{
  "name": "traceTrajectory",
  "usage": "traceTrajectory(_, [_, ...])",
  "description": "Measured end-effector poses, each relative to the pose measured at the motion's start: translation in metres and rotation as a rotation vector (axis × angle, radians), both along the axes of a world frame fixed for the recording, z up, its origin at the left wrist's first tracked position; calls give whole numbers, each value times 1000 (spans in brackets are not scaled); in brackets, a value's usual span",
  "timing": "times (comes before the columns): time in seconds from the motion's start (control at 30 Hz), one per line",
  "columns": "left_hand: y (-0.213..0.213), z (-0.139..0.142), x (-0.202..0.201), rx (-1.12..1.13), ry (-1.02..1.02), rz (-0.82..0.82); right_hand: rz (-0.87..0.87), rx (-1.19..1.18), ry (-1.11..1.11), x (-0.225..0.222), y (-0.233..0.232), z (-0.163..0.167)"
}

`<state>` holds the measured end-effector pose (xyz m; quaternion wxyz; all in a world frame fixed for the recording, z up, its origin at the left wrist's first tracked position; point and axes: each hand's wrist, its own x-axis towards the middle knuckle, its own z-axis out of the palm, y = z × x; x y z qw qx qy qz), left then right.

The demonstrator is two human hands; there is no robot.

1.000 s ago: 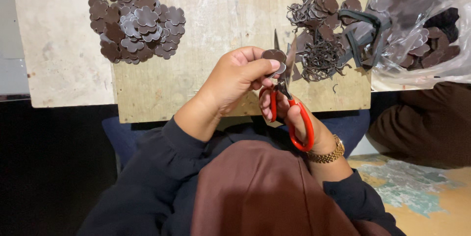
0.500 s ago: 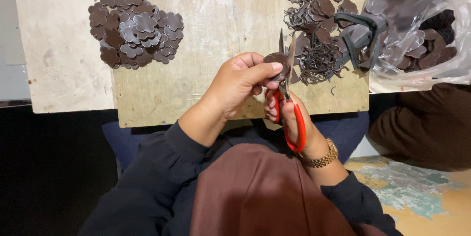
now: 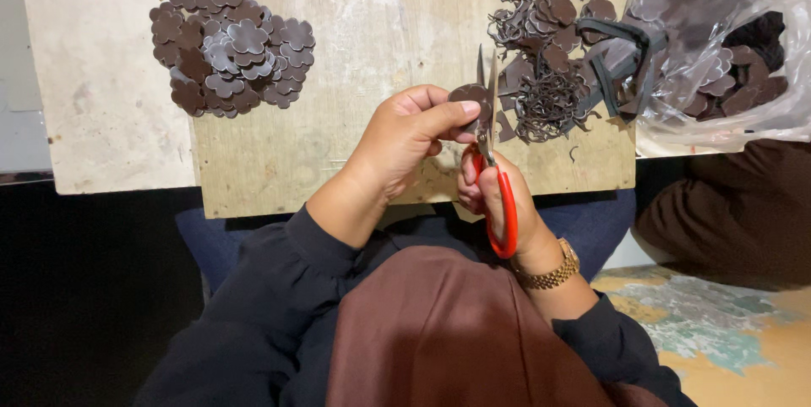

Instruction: The person uses red-handled scissors to trim the edges of small dark brown flower-shaped pieces of material. They hold each piece in the left hand and cut along the outline with the right hand, then place the finished pieces into a growing pile on the left side of the board.

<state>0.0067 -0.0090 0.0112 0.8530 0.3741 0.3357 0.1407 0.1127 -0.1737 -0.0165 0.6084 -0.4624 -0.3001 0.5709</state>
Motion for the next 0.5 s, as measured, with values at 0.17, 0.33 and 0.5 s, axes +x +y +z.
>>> traceTrajectory(0.17, [2,1,-3,67,-11,12,16,-18,36,1,-2,0])
traceTrajectory(0.33, [2,2,-3,79,3,0,14,-21,10,2,-3,0])
traceTrajectory(0.5, [3,3,-4,64,-4,16,23,-25,23,2,-3,-2])
